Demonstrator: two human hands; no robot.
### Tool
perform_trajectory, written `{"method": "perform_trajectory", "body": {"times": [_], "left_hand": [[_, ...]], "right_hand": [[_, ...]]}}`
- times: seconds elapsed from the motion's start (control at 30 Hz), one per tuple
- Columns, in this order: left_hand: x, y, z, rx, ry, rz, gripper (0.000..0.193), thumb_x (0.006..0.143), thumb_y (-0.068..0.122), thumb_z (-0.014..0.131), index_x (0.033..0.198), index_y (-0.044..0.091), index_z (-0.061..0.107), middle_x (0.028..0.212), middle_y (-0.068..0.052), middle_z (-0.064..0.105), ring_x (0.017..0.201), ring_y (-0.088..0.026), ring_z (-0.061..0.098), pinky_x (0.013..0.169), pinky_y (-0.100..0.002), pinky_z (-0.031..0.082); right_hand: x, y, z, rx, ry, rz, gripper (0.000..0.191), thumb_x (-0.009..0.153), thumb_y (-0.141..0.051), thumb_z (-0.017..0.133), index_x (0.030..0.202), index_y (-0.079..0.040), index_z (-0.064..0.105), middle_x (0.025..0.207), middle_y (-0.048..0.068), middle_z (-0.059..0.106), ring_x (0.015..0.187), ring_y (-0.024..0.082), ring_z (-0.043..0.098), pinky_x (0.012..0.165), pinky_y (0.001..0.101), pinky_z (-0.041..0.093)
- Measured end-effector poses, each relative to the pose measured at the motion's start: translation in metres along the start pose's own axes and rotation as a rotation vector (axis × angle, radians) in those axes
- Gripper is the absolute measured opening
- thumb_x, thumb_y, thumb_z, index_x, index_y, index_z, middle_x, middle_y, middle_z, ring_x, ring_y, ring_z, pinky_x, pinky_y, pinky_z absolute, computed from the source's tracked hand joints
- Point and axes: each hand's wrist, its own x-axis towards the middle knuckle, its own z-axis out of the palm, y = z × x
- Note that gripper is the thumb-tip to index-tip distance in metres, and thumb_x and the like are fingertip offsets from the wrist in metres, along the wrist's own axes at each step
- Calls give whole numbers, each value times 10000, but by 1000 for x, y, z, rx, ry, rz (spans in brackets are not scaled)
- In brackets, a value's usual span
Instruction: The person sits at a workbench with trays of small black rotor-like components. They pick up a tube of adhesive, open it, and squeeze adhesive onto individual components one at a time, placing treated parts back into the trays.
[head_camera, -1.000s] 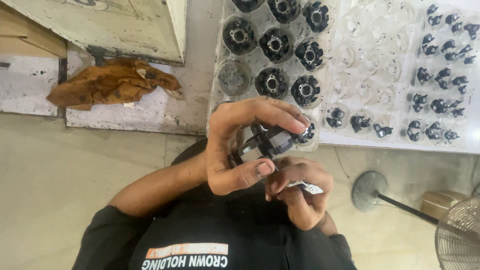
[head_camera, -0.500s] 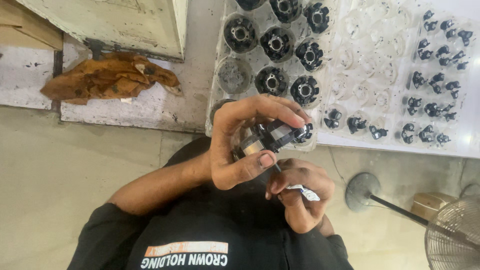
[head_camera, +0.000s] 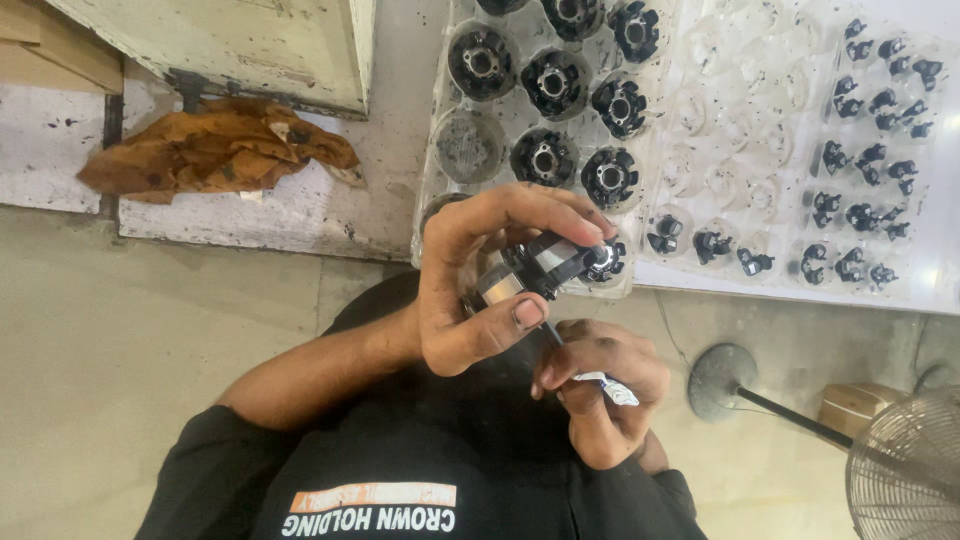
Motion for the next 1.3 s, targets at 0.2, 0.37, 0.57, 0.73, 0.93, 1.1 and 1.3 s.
{"method": "perform_trajectory", "body": {"times": [0.2, 0.37, 0.57, 0.73, 0.93, 1.1, 1.3], "left_hand": [[-7, -3, 4, -115, 88, -27, 419, 1034, 237, 648, 1314, -63, 565, 1304, -210, 620, 1227, -230, 606, 1118, -367, 498], [-14, -8, 8, -241, 177, -62, 430, 1104, 330, 655, 1326, -24, 552, 1297, -219, 588, 1185, -247, 619, 1068, -384, 538], [-15, -5, 12, -435, 214, -137, 458, 1109, 405, 622, 1327, 19, 509, 1294, -232, 551, 1165, -327, 630, 1010, -428, 590], [-13, -3, 14, -527, 248, -168, 470, 1108, 422, 593, 1329, 21, 485, 1326, -258, 544, 1191, -378, 638, 1000, -463, 589], [-13, -38, -13, -438, 326, -54, 423, 1091, 388, 550, 1305, 25, 516, 1321, -244, 568, 1112, -397, 690, 876, -467, 627], [11, -124, -112, -260, 688, -313, 391, 1025, 379, 577, 1195, 29, 541, 1059, -220, 629, 880, -344, 748, 702, -442, 648], [12, -199, -175, 671, 662, -411, 260, 1033, 282, 714, 1135, 64, 614, 1018, -104, 703, 875, -218, 724, 756, -361, 567]], "right_hand": [[-6, -1, 1, -17, 13, 46, 168, 862, 24, 482, 880, 1, 647, 747, 111, 666, 582, 155, 586, 508, 238, 450], [-11, 1, 4, 42, 62, 113, 178, 907, 18, 480, 899, 4, 657, 749, 117, 656, 575, 162, 593, 563, 284, 508], [-12, 3, 4, 147, 11, -42, 148, 1083, -103, 565, 991, -24, 650, 757, 115, 642, 630, 190, 634, 651, 347, 621], [-15, 4, 2, 143, 26, -85, 148, 1068, -135, 587, 962, -41, 631, 762, 118, 633, 649, 209, 629, 632, 372, 618], [-23, 19, -3, 274, 119, -154, 169, 1074, -195, 572, 1015, -41, 610, 797, 110, 611, 632, 186, 602, 625, 370, 584], [-32, 31, -8, 324, 207, -49, 83, 1005, 17, 532, 1015, -14, 609, 824, 117, 573, 666, 195, 566, 654, 392, 549], [-36, 42, -5, 364, 244, -58, 157, 974, 53, 449, 1011, 18, 598, 826, 120, 593, 719, 205, 574, 712, 407, 541]]}}
